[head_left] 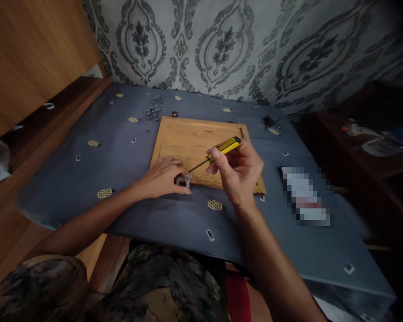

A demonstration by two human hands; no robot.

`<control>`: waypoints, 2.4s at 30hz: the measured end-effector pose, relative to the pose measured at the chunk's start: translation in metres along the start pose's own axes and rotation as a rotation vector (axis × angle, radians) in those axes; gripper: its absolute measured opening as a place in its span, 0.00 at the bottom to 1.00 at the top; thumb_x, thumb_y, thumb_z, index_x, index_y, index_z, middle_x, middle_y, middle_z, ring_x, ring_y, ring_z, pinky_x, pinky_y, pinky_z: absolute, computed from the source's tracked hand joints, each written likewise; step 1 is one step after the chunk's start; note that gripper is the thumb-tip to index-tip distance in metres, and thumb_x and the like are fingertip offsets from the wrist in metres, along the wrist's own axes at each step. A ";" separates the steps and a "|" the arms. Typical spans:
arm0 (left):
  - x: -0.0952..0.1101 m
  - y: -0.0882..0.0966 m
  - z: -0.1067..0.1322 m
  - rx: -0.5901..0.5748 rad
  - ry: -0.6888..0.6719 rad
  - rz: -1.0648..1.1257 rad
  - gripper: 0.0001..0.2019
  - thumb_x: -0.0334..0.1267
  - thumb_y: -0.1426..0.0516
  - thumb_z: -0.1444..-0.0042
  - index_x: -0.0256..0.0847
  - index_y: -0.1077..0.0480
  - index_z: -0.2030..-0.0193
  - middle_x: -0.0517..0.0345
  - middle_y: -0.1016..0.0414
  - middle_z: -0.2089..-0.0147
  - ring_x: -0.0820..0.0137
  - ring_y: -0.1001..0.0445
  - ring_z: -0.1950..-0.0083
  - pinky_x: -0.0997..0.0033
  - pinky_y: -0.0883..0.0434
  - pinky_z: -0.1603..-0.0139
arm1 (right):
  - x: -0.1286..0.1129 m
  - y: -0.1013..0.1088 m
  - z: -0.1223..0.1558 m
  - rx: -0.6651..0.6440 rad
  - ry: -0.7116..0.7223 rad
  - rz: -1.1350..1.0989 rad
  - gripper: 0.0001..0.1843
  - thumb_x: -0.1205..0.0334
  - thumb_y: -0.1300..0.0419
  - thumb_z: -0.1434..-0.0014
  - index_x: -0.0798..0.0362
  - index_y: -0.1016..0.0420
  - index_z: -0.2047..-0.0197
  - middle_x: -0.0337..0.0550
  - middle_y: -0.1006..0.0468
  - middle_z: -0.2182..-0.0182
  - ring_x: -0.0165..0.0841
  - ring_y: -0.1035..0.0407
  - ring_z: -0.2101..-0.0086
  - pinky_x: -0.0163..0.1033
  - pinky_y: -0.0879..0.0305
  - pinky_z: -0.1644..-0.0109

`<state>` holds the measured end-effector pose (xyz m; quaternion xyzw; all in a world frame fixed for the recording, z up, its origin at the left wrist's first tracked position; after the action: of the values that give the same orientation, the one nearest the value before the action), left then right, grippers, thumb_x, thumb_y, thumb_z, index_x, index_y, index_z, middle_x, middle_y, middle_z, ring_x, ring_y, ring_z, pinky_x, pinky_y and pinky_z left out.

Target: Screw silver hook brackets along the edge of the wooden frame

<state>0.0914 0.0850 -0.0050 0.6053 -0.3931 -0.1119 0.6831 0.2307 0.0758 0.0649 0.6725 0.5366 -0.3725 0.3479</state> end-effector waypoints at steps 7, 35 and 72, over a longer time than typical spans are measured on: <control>0.000 0.000 0.000 -0.008 0.015 0.002 0.19 0.55 0.33 0.42 0.40 0.22 0.60 0.54 0.24 0.59 0.56 0.26 0.51 0.58 0.35 0.50 | 0.008 -0.013 0.000 -0.135 -0.056 -0.040 0.24 0.40 0.28 0.45 0.46 0.34 0.70 0.31 0.30 0.78 0.26 0.32 0.82 0.35 0.33 0.80; 0.001 0.001 0.000 0.017 -0.018 -0.025 0.18 0.55 0.33 0.42 0.41 0.23 0.63 0.55 0.23 0.58 0.57 0.25 0.51 0.59 0.34 0.49 | 0.019 -0.023 0.002 -0.294 -0.126 -0.028 0.22 0.45 0.25 0.48 0.49 0.30 0.69 0.33 0.25 0.75 0.26 0.32 0.80 0.34 0.33 0.76; -0.001 -0.001 0.001 0.008 0.000 -0.037 0.20 0.57 0.33 0.42 0.41 0.21 0.58 0.53 0.24 0.57 0.57 0.25 0.50 0.58 0.34 0.48 | 0.012 -0.015 0.002 -0.132 -0.087 -0.017 0.25 0.40 0.27 0.46 0.45 0.36 0.69 0.31 0.29 0.79 0.27 0.32 0.83 0.35 0.34 0.82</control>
<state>0.0904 0.0844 -0.0065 0.6153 -0.3822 -0.1228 0.6784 0.2178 0.0821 0.0523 0.6266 0.5501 -0.3683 0.4111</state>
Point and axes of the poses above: each hand's wrist, its own z-axis away from the middle knuckle, its own y-axis out of the back of the hand, x = y × z, the point moved 10 cm from there along -z, towards the middle knuckle
